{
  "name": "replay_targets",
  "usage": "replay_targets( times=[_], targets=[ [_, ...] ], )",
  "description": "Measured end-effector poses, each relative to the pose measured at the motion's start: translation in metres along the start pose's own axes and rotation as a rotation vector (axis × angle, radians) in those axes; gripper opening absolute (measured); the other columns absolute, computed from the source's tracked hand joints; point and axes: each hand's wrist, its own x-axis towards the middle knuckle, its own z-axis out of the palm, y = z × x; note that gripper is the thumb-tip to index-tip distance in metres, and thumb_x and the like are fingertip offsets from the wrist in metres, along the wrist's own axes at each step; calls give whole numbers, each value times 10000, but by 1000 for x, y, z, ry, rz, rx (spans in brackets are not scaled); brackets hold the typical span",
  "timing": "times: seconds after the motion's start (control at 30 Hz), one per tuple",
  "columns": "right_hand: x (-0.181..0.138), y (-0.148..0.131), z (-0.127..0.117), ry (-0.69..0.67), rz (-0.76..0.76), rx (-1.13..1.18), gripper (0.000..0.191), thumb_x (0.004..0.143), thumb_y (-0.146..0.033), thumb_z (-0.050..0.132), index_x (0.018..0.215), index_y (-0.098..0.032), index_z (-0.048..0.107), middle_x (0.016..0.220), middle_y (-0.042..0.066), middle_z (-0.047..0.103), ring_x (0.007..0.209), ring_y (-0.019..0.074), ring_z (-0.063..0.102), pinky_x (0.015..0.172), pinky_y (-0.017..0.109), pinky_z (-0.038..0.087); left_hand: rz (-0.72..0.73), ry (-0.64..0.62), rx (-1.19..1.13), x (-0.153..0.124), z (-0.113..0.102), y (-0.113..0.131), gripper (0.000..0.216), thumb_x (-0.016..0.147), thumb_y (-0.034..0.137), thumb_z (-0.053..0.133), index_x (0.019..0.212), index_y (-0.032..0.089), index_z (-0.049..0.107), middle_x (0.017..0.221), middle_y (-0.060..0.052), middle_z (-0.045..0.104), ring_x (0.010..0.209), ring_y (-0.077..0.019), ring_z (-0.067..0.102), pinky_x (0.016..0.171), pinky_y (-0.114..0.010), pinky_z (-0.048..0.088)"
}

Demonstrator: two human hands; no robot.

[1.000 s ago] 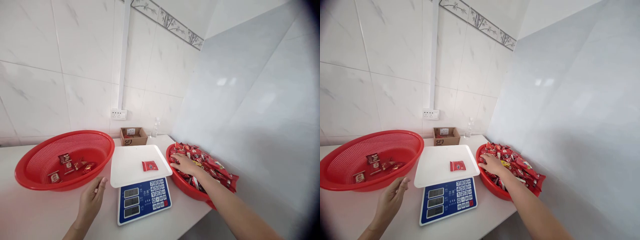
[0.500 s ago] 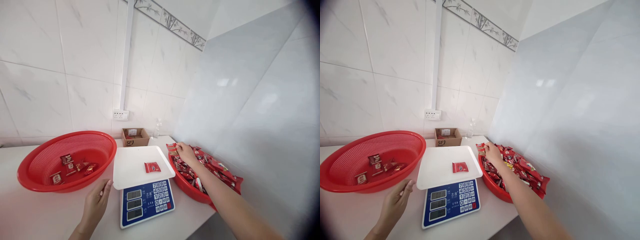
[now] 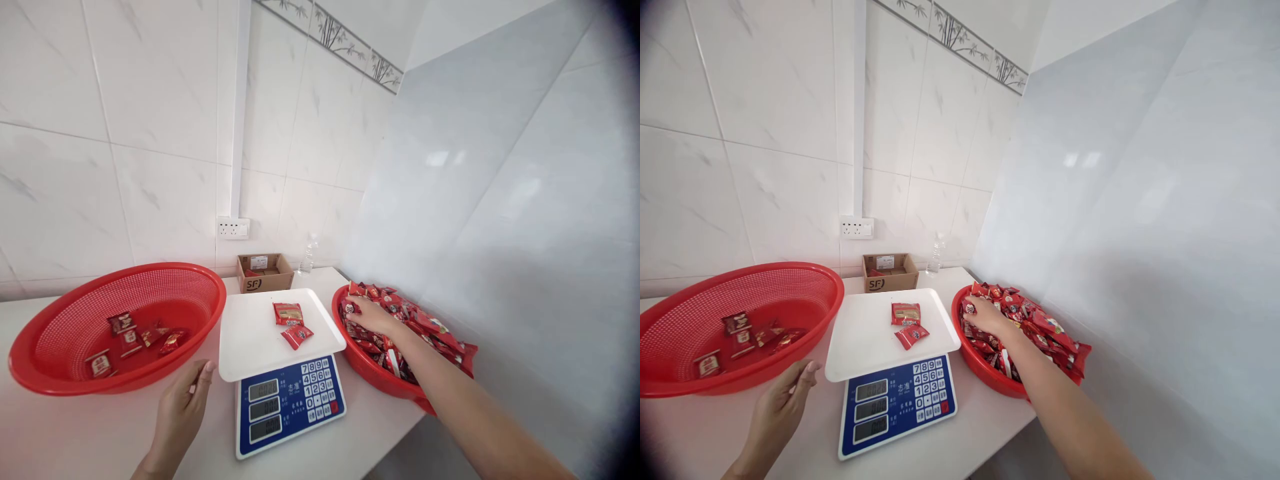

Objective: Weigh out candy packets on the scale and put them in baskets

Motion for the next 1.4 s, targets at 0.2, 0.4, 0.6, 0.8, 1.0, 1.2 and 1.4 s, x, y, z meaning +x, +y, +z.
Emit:
replay_targets(
  times=[0.2,0.4,0.6,0.8,1.0,1.2,1.4],
  targets=[
    [-13,34,-3,-8,72,-151,260,779,-138,536,981,-208,683,1068,72,687,1013,222,611,891,316,412,-32,-30,10,-1,2,-3,392,811,559,427,713,215,588,613,-13,644,548,-161,611,456,-199,448],
    [-8,37,-14,103,159,-201,286,853,-202,445,1050,-206,652,1059,66,691,991,203,617,843,286,420,-31,-43,19,0,2,-3,380,818,542,428,716,213,591,601,-5,635,529,-151,601,454,-192,444],
    [-6,35,-19,175,226,-253,362,901,-235,340,1157,-226,596,1123,62,672,1033,201,607,860,310,420,-25,-43,16,1,2,-3,375,818,535,434,711,212,589,598,-8,639,531,-156,607,456,-196,446],
    [-11,21,-22,269,154,-324,390,880,-202,370,1218,-195,565,1231,111,606,1133,235,534,955,354,370,-42,-44,20,0,2,-5,372,814,537,433,714,215,590,608,-8,648,549,-161,619,459,-197,450],
    [-34,2,-18,-167,-98,-191,419,792,-209,506,1194,-281,598,1206,36,634,1077,217,579,941,331,400,-42,-46,17,1,3,-2,368,809,533,436,696,218,589,593,-10,643,527,-157,603,444,-196,441],
    [-46,2,-8,-265,-58,-390,609,677,-164,612,1263,-319,551,1194,75,636,1155,286,527,1070,500,185,-24,-49,15,1,3,-2,364,811,528,438,707,213,586,592,-10,631,533,-155,599,456,-196,443],
    [-32,23,-11,-64,61,-379,457,842,-287,486,1297,-250,512,1094,86,681,1061,264,590,961,405,349,-39,-61,4,0,3,-1,378,811,540,433,705,211,586,612,-19,644,544,-158,597,457,-198,444]
  ],
)
